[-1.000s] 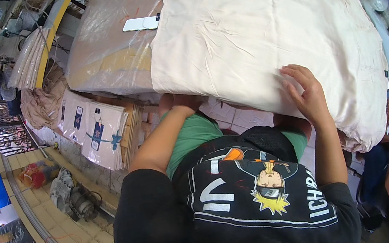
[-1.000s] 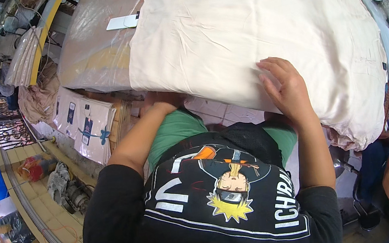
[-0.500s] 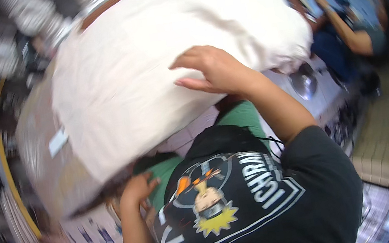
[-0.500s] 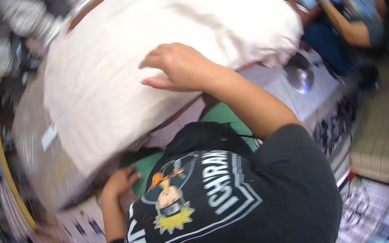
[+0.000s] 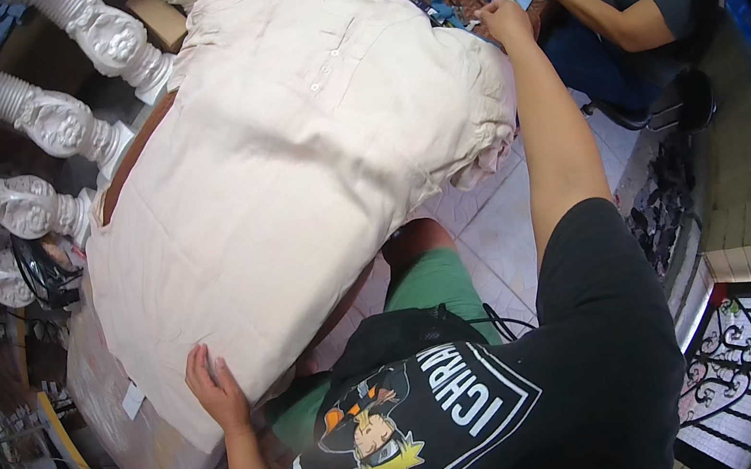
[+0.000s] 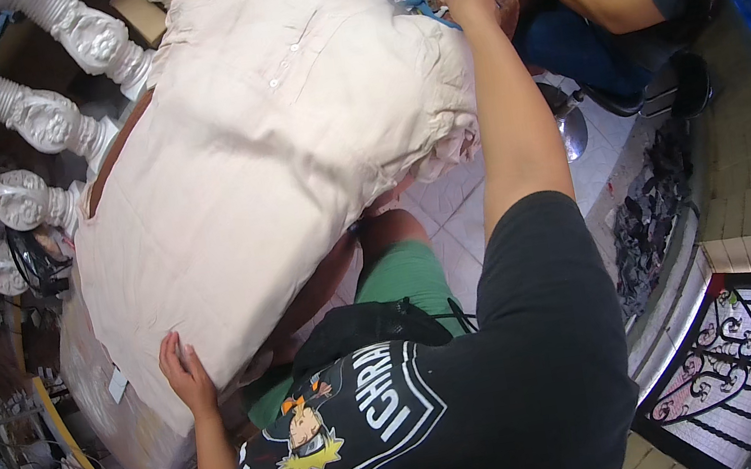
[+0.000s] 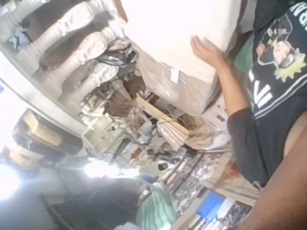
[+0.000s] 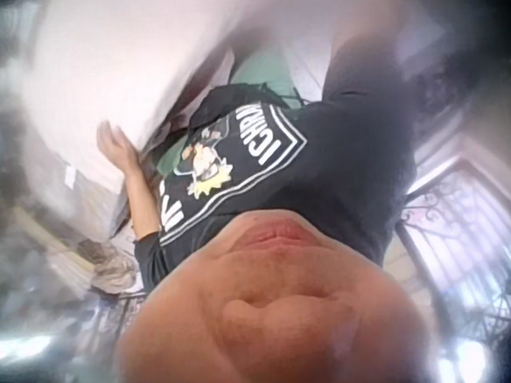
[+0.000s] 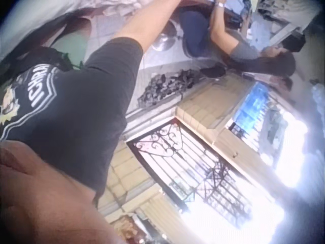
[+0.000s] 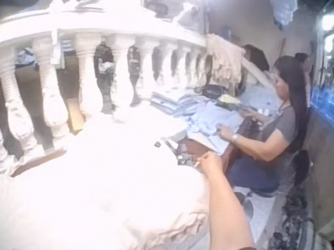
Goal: The person folds a shirt on a table by using a cardboard template and places it into a clear plastic bag.
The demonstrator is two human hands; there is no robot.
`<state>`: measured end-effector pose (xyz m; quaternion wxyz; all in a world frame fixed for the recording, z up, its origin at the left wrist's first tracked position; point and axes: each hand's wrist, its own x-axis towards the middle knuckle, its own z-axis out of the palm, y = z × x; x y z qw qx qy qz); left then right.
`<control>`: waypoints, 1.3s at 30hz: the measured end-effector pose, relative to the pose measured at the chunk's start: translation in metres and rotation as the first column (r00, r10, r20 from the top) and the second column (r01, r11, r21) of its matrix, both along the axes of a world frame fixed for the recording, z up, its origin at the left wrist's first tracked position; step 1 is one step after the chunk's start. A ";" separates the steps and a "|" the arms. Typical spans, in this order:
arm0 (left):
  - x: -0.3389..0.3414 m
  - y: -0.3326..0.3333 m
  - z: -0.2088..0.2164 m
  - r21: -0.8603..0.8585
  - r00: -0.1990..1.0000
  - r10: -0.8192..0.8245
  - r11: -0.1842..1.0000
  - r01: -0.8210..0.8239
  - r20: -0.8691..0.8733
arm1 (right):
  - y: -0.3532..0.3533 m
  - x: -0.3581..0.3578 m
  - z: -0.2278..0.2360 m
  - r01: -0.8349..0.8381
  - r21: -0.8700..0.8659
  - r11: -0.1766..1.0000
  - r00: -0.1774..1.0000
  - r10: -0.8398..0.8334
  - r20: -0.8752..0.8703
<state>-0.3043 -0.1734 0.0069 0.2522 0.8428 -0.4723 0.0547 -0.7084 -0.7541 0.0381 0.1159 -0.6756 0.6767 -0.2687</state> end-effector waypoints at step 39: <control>0.012 0.013 -0.010 -0.124 0.998 0.030 0.992 -0.023 0.051 | 0.065 0.048 0.103 -0.417 0.056 0.907 0.743 0.305 0.596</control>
